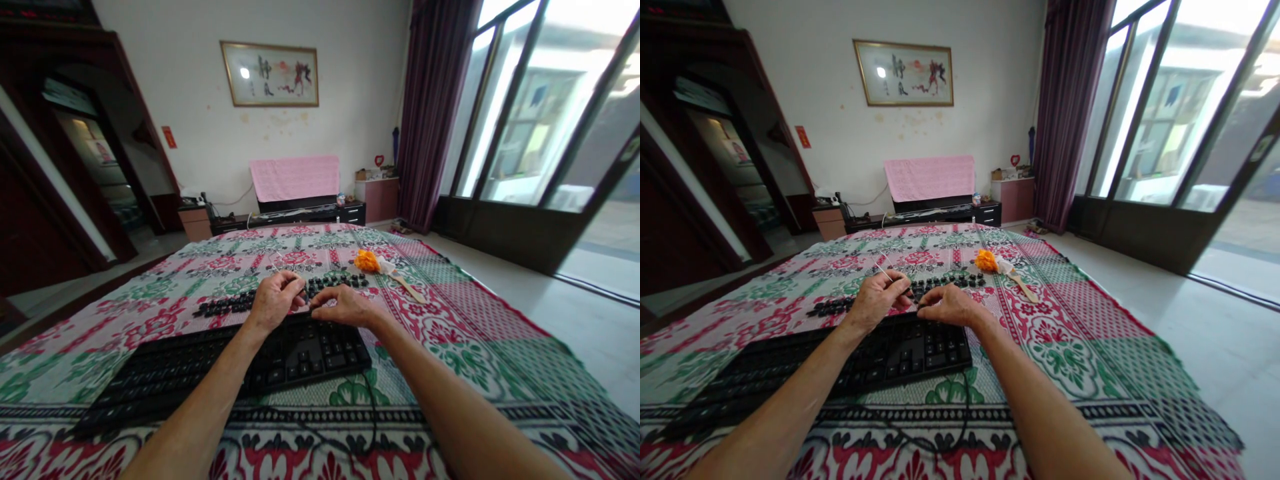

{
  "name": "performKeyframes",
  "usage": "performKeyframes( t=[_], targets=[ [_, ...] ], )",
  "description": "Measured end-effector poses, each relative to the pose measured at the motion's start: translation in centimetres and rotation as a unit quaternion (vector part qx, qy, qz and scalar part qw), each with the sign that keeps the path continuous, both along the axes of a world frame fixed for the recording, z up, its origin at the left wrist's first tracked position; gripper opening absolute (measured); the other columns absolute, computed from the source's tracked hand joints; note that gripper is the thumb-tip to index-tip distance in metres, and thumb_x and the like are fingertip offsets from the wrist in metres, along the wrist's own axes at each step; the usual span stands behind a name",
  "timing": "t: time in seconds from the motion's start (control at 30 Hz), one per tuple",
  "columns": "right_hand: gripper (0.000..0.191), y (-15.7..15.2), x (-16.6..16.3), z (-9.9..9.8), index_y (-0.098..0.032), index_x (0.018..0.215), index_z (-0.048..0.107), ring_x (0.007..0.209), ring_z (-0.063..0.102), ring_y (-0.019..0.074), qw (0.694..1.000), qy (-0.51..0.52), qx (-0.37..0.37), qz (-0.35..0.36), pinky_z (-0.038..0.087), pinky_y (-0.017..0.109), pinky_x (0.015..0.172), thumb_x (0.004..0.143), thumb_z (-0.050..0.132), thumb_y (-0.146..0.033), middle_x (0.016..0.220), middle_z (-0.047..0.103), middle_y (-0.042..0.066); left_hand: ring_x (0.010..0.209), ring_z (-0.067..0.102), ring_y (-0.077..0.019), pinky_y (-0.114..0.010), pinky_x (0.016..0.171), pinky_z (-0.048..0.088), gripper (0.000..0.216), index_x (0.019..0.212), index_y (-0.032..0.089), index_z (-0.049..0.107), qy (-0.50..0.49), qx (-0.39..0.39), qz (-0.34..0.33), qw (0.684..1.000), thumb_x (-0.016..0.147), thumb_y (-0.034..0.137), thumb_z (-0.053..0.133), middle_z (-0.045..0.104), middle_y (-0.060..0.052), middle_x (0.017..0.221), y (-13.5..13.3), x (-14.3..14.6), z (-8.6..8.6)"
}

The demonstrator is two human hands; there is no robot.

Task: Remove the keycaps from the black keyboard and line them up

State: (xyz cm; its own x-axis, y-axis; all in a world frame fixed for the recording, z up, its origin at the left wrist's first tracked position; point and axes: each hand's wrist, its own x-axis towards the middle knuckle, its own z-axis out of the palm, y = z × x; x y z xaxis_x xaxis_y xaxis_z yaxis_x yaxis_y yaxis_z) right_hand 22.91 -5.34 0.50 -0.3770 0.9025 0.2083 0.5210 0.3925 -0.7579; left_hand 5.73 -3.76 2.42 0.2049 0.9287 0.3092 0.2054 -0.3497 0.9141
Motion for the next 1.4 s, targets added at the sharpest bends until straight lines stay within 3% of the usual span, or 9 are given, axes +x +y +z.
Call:
performKeyframes(
  t=[0.23, 0.4, 0.53, 0.6, 0.7, 0.87, 1.03, 1.2, 1.4],
  targets=[
    [0.022, 0.8, 0.0, -1.0, -0.015, 0.084, 0.064, 0.07, 0.056, 0.0115, 1.0, -0.001, 0.01, -0.006, 0.042, 0.021, 0.066, 0.065, 0.053, -0.016, 0.077, 0.065, 0.0, 0.047, 0.059, -0.012, -0.02, 0.047, 0.048, 0.025, 0.076, 0.015, 0.056, 0.005, 0.033, -0.006, 0.999, 0.07, 0.039, 0.056, 0.059, 0.002, 0.05, -0.2, 0.3, -0.5],
    [0.026, 1.1, 0.0, -0.7, -0.019, 0.086, 0.066, 0.072, 0.057, 0.0122, 0.998, -0.011, 0.04, -0.051, 0.042, 0.021, 0.065, 0.067, 0.048, -0.014, 0.08, 0.066, -0.001, 0.05, 0.06, -0.0119, -0.02, 0.05, 0.048, 0.025, 0.077, 0.016, 0.057, -0.002, 0.081, 0.042, 0.996, 0.071, 0.04, 0.055, 0.061, 0.001, 0.056, -0.2, 0.5, -0.6],
    [0.03, 2.1, 1.5, -1.3, -0.019, 0.087, 0.065, 0.073, 0.058, 0.0124, 0.99, -0.005, 0.074, -0.123, 0.042, 0.021, 0.066, 0.065, 0.047, -0.012, 0.083, 0.067, 0.0, 0.05, 0.06, -0.0119, -0.019, 0.048, 0.048, 0.025, 0.078, 0.016, 0.057, -0.016, 0.088, 0.091, 0.992, 0.071, 0.04, 0.054, 0.06, 0.002, 0.054, -0.1, 0.4, -0.7],
    [0.026, 2.7, 2.5, -2.1, -0.016, 0.085, 0.065, 0.069, 0.058, 0.0135, 0.975, -0.025, 0.093, -0.201, 0.042, 0.022, 0.064, 0.065, 0.049, -0.015, 0.076, 0.066, 0.001, 0.048, 0.06, -0.012, -0.019, 0.048, 0.048, 0.024, 0.077, 0.017, 0.057, -0.006, 0.081, 0.093, 0.992, 0.071, 0.04, 0.054, 0.059, 0.002, 0.051, 0.0, 0.2, -0.8],
    [0.022, 3.1, 3.8, -3.3, -0.017, 0.081, 0.066, 0.064, 0.057, 0.0132, 0.964, -0.064, 0.096, -0.24, 0.041, 0.022, 0.062, 0.065, 0.051, -0.02, 0.073, 0.066, 0.001, 0.046, 0.059, -0.0119, -0.019, 0.047, 0.046, 0.023, 0.077, 0.017, 0.058, 0.017, 0.082, 0.078, 0.993, 0.071, 0.039, 0.054, 0.059, 0.002, 0.049, 0.2, -0.1, -1.1],
    [0.02, 3.1, 4.1, -3.6, -0.02, 0.074, 0.068, 0.061, 0.057, 0.0122, 0.964, -0.118, 0.061, -0.228, 0.037, 0.02, 0.056, 0.067, 0.051, -0.025, 0.067, 0.066, 0.0, 0.045, 0.059, -0.0123, -0.019, 0.044, 0.045, 0.024, 0.078, 0.017, 0.058, 0.021, 0.067, 0.081, 0.994, 0.071, 0.039, 0.054, 0.059, 0.002, 0.048, 0.4, -0.3, -1.4],
    [0.032, 3.9, 4.4, -3.6, -0.016, 0.06, 0.066, 0.052, 0.051, 0.0118, 0.95, -0.208, 0.092, -0.214, 0.031, 0.021, 0.049, 0.075, 0.04, -0.026, 0.055, 0.061, 0.002, 0.046, 0.06, -0.0125, -0.018, 0.044, 0.045, 0.023, 0.077, 0.016, 0.057, 0.018, 0.06, 0.079, 0.995, 0.071, 0.039, 0.054, 0.059, 0.002, 0.049, 0.6, -0.6, -1.4],
    [0.037, 4.3, 5.2, -3.8, -0.019, 0.094, 0.066, 0.071, 0.057, 0.0131, 0.959, -0.18, 0.096, -0.196, 0.038, 0.019, 0.063, 0.068, 0.041, -0.013, 0.083, 0.067, 0.002, 0.045, 0.059, -0.0124, -0.018, 0.044, 0.046, 0.023, 0.076, 0.016, 0.057, 0.018, 0.059, 0.078, 0.995, 0.071, 0.038, 0.055, 0.058, 0.002, 0.048, 0.5, -0.7, -1.3],
    [0.038, 4.0, 5.5, -3.4, -0.021, 0.094, 0.067, 0.075, 0.056, 0.0144, 0.953, -0.248, 0.135, -0.114, 0.037, 0.02, 0.066, 0.063, 0.045, -0.012, 0.083, 0.066, 0.002, 0.045, 0.06, -0.0128, -0.018, 0.044, 0.045, 0.022, 0.076, 0.016, 0.056, 0.021, 0.066, 0.072, 0.995, 0.072, 0.037, 0.054, 0.06, 0.001, 0.049, 0.6, -0.7, -1.4]
  ],
)
